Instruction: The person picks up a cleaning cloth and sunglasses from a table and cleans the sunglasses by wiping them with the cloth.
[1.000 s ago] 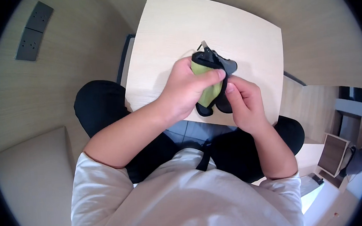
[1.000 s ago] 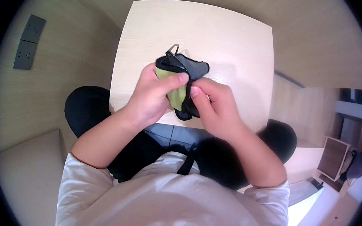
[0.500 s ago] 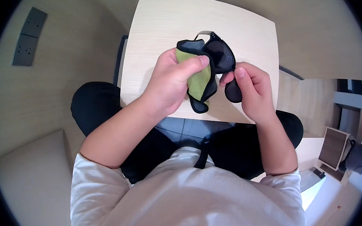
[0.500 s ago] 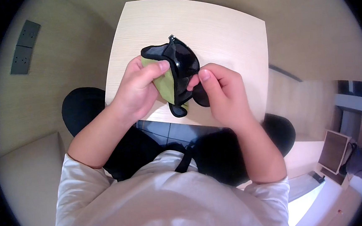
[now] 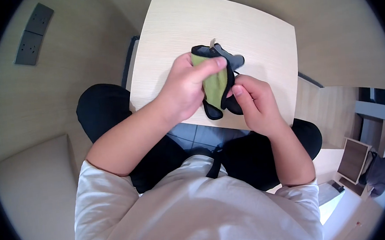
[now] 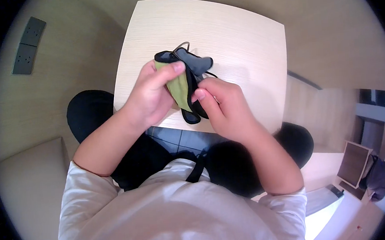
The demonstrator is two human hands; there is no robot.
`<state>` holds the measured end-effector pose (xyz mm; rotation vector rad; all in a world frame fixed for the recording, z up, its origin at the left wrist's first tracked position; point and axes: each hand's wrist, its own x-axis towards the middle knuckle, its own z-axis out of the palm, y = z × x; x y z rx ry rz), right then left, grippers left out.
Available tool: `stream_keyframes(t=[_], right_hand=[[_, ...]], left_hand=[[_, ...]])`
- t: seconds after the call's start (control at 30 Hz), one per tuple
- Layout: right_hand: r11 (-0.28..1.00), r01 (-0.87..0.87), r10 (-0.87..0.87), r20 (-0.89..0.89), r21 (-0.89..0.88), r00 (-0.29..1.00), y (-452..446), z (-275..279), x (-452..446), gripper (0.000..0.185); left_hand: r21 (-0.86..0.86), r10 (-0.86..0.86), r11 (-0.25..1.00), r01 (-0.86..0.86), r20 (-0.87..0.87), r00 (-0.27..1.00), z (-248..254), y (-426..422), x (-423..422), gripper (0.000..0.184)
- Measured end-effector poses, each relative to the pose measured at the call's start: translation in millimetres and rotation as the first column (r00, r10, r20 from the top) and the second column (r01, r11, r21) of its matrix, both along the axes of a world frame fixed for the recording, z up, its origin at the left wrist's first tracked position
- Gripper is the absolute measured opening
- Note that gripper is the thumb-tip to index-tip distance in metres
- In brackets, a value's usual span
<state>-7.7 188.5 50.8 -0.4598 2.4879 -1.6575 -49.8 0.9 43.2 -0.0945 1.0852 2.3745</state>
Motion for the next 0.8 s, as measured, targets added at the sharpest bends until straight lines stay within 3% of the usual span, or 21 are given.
stream_keyframes(t=[0.1, 0.17, 0.23, 0.4, 0.5, 0.6, 0.67, 0.73, 0.8], right_hand=[[0.998, -0.024, 0.024, 0.002, 0.064, 1.0, 2.9, 3.5, 0.2, 0.017], [0.999, -0.028, 0.031, -0.126, 0.031, 0.992, 8.9, 3.7, -2.1, 0.019], [0.999, 0.014, -0.018, -0.126, -0.033, 0.992, 13.5, 3.5, -2.8, 0.02], [0.969, 0.139, -0.139, 0.013, -0.205, 0.99, 16.2, 1.4, -1.8, 0.022], [0.962, 0.196, -0.175, 0.122, -0.19, 0.977, 8.1, 9.4, 0.3, 0.02], [0.984, 0.152, -0.149, 0.038, -0.092, 0.988, 4.4, -5.1, 1.0, 0.018], [0.985, 0.152, -0.148, 0.062, -0.076, 0.987, 0.4, -3.3, 2.8, 0.016], [0.995, 0.051, -0.056, -0.049, -0.086, 0.997, -0.3, -7.0, 3.1, 0.016], [0.998, 0.036, -0.04, -0.062, -0.056, 0.997, 4.3, -0.9, 1.9, 0.016]], left_hand=[[0.022, -0.001, 1.0, 0.001, 0.015, 1.0, 2.1, -4.7, -2.7, 0.016], [0.007, -0.002, 1.0, 0.002, 0.002, 1.0, 3.7, -3.3, -2.7, 0.017], [0.03, 0.024, 0.999, -0.024, -0.011, 1.0, 4.8, -0.8, -0.2, 0.016], [-0.027, 0.029, 0.999, -0.032, -0.094, 0.995, 6.5, 1.3, 1.9, 0.012], [-0.086, -0.005, 0.996, -0.006, -0.121, 0.993, 0.1, 5.7, 3.5, 0.01], [-0.168, -0.038, 0.986, 0.016, -0.132, 0.991, -6.7, 9.8, 7.2, 0.009], [-0.175, -0.078, 0.983, 0.052, -0.144, 0.986, -9.3, 6.5, 5.2, 0.02], [-0.168, -0.041, 0.986, 0.017, -0.14, 0.989, -4.4, 1.2, -0.7, 0.018], [0.004, -0.048, 0.999, 0.048, -0.072, 0.996, 12.3, -7.4, -5.9, 0.017]])
